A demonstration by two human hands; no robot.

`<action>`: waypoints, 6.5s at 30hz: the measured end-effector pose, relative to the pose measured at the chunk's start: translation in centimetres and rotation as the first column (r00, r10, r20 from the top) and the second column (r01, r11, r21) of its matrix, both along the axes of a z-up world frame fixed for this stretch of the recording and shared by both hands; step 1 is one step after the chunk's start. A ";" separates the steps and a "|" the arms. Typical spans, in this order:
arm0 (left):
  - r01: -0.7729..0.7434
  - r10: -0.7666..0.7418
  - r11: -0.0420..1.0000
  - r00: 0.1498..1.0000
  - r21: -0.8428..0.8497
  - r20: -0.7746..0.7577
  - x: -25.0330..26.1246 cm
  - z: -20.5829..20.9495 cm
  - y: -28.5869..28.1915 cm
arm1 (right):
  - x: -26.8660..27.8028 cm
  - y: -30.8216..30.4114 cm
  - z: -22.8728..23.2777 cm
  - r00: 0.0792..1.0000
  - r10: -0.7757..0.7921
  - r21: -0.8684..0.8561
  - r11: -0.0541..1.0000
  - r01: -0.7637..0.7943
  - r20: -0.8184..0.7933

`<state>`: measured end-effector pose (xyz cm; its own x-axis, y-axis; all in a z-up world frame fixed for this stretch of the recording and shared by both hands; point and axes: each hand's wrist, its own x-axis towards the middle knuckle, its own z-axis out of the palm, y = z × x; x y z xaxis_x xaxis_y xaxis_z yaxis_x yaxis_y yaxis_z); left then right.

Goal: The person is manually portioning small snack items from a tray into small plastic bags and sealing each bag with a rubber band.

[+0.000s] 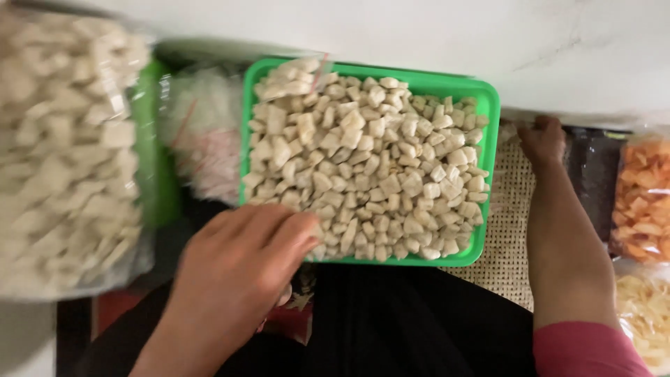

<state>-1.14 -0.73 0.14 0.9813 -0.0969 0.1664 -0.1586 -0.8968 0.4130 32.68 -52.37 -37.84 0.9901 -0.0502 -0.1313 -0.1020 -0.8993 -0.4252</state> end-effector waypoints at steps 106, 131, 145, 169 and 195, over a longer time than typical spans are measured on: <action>-0.447 -0.251 -0.448 0.894 -0.774 -0.371 6.3 -6.4 -5.3 | -19.8 27.0 30.9 0.946 0.323 1.000 -0.008 0.028 -0.024; -0.165 0.307 0.786 0.941 -0.596 0.144 3.4 -2.8 -2.8 | -21.5 29.2 34.5 0.920 0.365 0.937 0.250 -0.243 0.141; -0.127 0.111 0.992 0.820 -0.011 0.561 4.2 -1.9 -3.4 | -23.7 30.1 38.3 0.677 0.581 0.460 0.498 -0.735 0.452; -0.301 0.107 0.935 0.747 0.190 0.656 4.7 -3.2 -3.6 | -23.7 29.5 37.0 0.699 0.669 0.540 0.503 -0.675 0.251; 0.002 0.063 0.979 0.948 -0.204 0.311 4.1 -3.8 -3.6 | -20.8 27.6 31.6 0.843 0.527 0.792 0.469 -0.391 0.104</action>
